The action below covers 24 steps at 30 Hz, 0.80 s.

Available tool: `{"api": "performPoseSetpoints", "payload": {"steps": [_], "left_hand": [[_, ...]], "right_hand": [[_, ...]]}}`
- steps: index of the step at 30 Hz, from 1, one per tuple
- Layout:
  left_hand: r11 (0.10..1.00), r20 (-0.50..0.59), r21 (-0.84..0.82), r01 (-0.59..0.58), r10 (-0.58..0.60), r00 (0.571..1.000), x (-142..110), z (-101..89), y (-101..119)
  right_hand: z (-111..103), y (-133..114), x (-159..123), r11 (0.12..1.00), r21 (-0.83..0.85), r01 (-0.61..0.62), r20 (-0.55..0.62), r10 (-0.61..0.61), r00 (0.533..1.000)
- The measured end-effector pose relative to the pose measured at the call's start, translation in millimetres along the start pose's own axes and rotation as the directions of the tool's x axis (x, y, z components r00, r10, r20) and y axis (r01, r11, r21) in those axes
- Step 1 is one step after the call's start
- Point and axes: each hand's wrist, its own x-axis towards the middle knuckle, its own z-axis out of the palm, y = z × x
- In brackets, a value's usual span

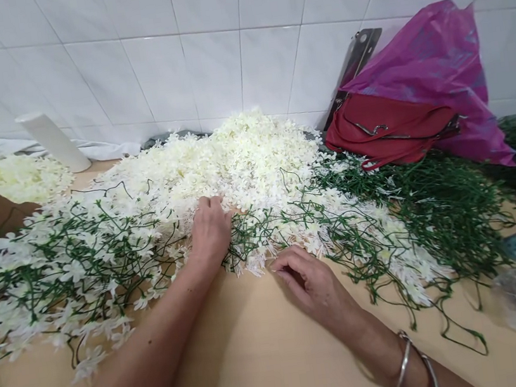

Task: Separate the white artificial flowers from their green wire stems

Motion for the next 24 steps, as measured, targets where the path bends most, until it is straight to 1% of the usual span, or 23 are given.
{"api": "performPoseSetpoints", "payload": {"steps": [2, 4, 5, 6, 7, 8, 9, 10, 12, 14, 15, 16, 18, 20, 22, 24], "left_hand": [[1.000, 0.018, 0.012, 0.016, -0.017, 1.000, 0.3, -0.8, -5.0], [1.000, 0.032, 0.013, 0.008, -0.009, 0.999, -0.2, -6.6, -5.2], [1.000, 0.027, -0.014, -0.005, 0.005, 1.000, -0.4, -11.0, -3.2], [0.998, 0.012, -0.068, -0.014, 0.015, 1.000, -0.6, -16.0, 0.3], [0.987, -0.007, -0.157, -0.013, 0.012, 1.000, -0.8, -21.4, 5.0], [0.959, -0.022, -0.282, 0.008, -0.015, 1.000, -1.1, -27.0, 10.8], [0.905, -0.003, -0.420, 0.066, -0.074, 0.997, -1.4, -32.6, 17.2], [0.820, 0.068, -0.552, 0.151, -0.137, 0.988, -1.9, -37.9, 23.9], [0.592, 0.276, -0.743, 0.313, -0.155, 0.949, -3.5, -47.7, 36.8], [0.353, 0.435, -0.824, 0.443, -0.107, 0.894, -6.1, -56.0, 47.6], [0.253, 0.498, -0.828, 0.501, -0.080, 0.864, -8.2, -59.5, 52.1], [0.172, 0.554, -0.814, 0.554, -0.055, 0.831, -11.1, -62.7, 56.1], [0.065, 0.637, -0.768, 0.637, -0.025, 0.771, -19.9, -67.7, 62.4], [0.000, 0.686, -0.727, 0.686, -0.009, 0.727, -33.2, -70.3, 66.4], [-0.056, 0.724, -0.689, 0.722, -0.001, 0.690, -50.0, -70.2, 68.3], [-0.106, 0.748, -0.660, 0.744, 0.000, 0.664, -67.2, -67.6, 68.5]], "right_hand": [[-0.1, -0.1, -0.3, 1.000, 0.002, -0.002, 0.003, 0.002, 1.000], [-0.7, -1.7, -0.1, 1.000, 0.006, -0.001, 0.003, 0.001, 1.000], [-1.3, -2.9, 0.2, 1.000, 0.008, 0.000, -0.001, 0.000, 1.000], [-2.2, -4.4, 0.8, 1.000, 0.011, 0.001, -0.013, -0.001, 1.000], [-3.4, -6.0, 1.6, 1.000, 0.011, 0.000, -0.034, 0.000, 0.999], [-5.0, -7.7, 2.6, 1.000, 0.009, -0.001, -0.069, 0.002, 0.998], [-7.0, -9.2, 3.7, 1.000, 0.005, -0.004, -0.115, 0.004, 0.993], [-9.1, -10.7, 4.8, 1.000, -0.003, -0.005, -0.168, 0.004, 0.986], [-13.4, -12.7, 6.6, 1.000, -0.018, -0.003, -0.269, -0.002, 0.963], [-16.8, -13.5, 7.2, 1.000, -0.003, 0.001, -0.341, -0.002, 0.940], [-17.7, -13.3, 7.0, 1.000, 0.018, 0.001, -0.362, 0.006, 0.932], [-18.1, -13.0, 6.5, 0.999, 0.045, -0.005, -0.376, 0.021, 0.926], [-17.8, -11.9, 5.3, 0.992, 0.119, -0.037, -0.393, 0.081, 0.916], [-17.0, -11.7, 4.4, 0.968, 0.237, -0.087, -0.396, 0.178, 0.901], [-16.9, -13.2, 4.5, 0.912, 0.390, -0.128, -0.377, 0.285, 0.881], [-17.5, -16.2, 5.1, 0.847, 0.512, -0.142, -0.323, 0.344, 0.882]]}}
